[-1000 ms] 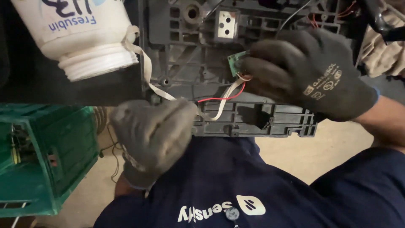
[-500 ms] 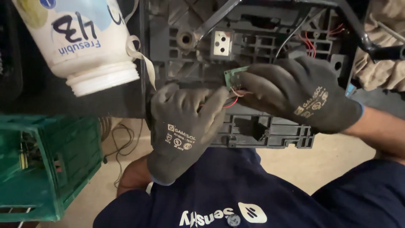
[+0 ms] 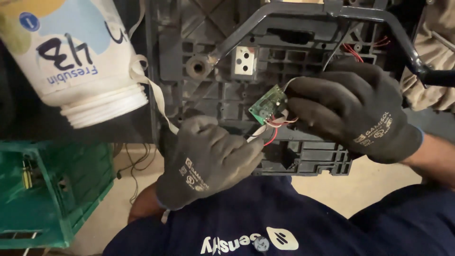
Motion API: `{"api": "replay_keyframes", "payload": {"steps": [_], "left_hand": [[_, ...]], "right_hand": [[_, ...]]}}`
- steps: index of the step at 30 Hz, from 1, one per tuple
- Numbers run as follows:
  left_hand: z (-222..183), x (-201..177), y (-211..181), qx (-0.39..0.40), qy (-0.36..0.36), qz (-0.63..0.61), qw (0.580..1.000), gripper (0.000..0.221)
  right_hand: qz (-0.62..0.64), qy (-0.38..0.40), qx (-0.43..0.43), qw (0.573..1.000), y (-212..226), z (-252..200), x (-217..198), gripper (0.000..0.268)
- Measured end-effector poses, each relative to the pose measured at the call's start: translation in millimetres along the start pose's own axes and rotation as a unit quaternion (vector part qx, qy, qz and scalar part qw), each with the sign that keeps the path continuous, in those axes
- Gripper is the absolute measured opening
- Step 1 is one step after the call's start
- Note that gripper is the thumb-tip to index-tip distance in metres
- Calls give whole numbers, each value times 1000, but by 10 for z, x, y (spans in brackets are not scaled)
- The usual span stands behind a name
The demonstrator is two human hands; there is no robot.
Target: Wiring and managing a circuit board within a plastic device housing
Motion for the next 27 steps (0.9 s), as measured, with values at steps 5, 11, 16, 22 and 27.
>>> {"api": "replay_keyframes", "payload": {"steps": [5, 11, 16, 22, 27], "left_hand": [[-31, 54, -127, 15, 32, -25, 999, 10], [89, -158, -266, 78, 50, -96, 991, 11], [44, -206, -86, -6, -11, -2, 1000, 12], [-31, 105, -10, -39, 37, 99, 994, 37], [110, 20, -112, -30, 18, 96, 995, 8]], "right_hand": [[-27, -15, 23, 999, -61, -14, 16, 19], [-56, 23, 20, 998, -55, -94, -81, 32], [40, 39, 133, 990, -69, -487, -293, 39], [64, 144, 274, 949, -168, -649, -293, 50], [-86, 181, 199, 959, -345, -607, -179, 57]]}}
Point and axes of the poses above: each hand's wrist, its own z-axis towards the middle knuckle, its own x-axis out of the palm, y = z × x, the point moved 10 cm from there along z, towards the middle knuckle, and after that the axes turned 13 degrees about -x, right-handed, at the moved point
